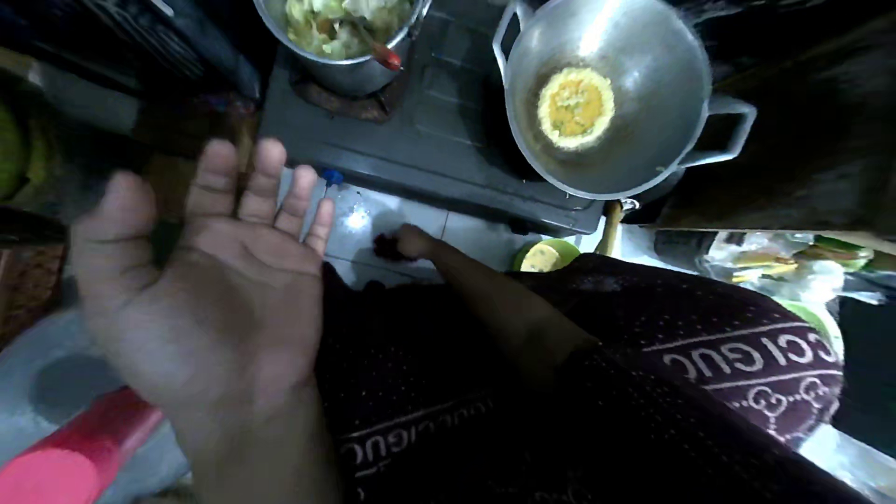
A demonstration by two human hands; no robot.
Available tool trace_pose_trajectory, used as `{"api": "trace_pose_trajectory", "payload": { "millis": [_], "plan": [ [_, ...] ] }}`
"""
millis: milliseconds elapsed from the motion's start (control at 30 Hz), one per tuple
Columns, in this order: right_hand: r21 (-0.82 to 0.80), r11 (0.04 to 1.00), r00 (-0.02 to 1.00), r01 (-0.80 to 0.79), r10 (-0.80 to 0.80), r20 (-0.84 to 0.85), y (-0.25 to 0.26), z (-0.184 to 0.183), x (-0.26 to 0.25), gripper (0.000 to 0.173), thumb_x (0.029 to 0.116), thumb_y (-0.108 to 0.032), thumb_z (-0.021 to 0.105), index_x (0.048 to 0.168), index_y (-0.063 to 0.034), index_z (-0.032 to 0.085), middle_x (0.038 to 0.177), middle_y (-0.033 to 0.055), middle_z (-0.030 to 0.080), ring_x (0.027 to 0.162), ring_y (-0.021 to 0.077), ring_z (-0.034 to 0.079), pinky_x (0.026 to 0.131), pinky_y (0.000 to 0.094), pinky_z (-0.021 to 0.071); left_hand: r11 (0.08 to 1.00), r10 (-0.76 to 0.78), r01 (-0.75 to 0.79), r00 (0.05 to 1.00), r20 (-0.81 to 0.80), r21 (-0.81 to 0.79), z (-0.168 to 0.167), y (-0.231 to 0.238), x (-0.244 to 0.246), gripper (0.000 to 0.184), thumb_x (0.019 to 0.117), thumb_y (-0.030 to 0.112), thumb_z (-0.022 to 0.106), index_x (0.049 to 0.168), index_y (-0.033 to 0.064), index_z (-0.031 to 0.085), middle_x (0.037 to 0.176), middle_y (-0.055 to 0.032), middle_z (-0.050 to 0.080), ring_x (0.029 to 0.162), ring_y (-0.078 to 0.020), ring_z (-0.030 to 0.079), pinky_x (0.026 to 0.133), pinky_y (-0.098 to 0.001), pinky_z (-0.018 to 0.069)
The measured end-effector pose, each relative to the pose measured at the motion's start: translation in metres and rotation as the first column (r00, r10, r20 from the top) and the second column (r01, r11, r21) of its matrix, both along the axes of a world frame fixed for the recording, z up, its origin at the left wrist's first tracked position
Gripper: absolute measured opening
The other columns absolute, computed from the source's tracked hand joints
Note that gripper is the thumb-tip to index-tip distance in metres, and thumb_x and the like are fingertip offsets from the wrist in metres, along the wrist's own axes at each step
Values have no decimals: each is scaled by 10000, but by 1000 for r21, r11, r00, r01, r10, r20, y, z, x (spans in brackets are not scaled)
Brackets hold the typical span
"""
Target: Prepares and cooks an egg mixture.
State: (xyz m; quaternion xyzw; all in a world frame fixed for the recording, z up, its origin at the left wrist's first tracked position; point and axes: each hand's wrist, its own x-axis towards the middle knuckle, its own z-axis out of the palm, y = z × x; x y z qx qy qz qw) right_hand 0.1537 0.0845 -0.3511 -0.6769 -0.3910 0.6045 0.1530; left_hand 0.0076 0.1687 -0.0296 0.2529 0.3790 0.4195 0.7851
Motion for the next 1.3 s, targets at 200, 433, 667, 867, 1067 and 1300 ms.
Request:
{"api": "trace_pose_trajectory", "payload": {
  "millis": [200,433,667,867,1067,1300],
  "plan": [
    [41,767,721,640,-581,-378,41,76,1,297,969,-10,612,1259,35,659,1172,172,696,1046,221,666,931,438,556,1000,20,-20,998,-66,3,14,-4,12,679,1080,498,25,1161,204,633,1175,-4,705,1163,-209,666,1029,-475,518],
    [295,517,541,803,-841,1,74,128,4,323,963,-101,672,1259,-1,590,1083,220,701,1000,348,702,863,544,579,997,29,-26,999,-45,67,7,0,-1,663,1081,441,23,1194,181,622,1169,-16,709,1154,-226,667,1008,-498,519],
    [291,845,751,450,-534,389,83,121,18,710,920,-407,781,1514,-120,517,1657,266,279,1458,463,391,1141,588,419,998,23,-20,999,-46,66,0,11,-1,574,1083,450,71,1379,170,475,1320,-33,629,1237,-234,623,1019,-493,514],
    [573,742,820,349,-537,196,65,234,35,256,1055,-256,600,1137,-68,753,1148,160,734,1079,319,702,945,571,551,986,-1,13,997,-71,167,3,8,14,588,1081,422,29,1256,189,540,1202,-16,687,1154,-225,662,992,-499,520],
    [996,82,811,-37,-580,78,-21,367,-27,331,908,-215,683,1191,-69,773,1298,133,691,1261,297,599,1087,518,450,843,-155,224,972,-177,488,41,-67,53,422,1094,419,264,1280,136,516,1131,7,665,1044,-107,667,874,-303,572],
    [777,171,661,-606,-435,611,-143,335,-17,587,1066,-509,417,1523,-163,541,1596,99,489,1533,312,368,1287,507,211,764,-645,567,688,333,308,45,-143,46,1006,910,791,-86,1598,185,327,1488,-147,546,1301,-364,591,1018,-573,527]
  ]
}}
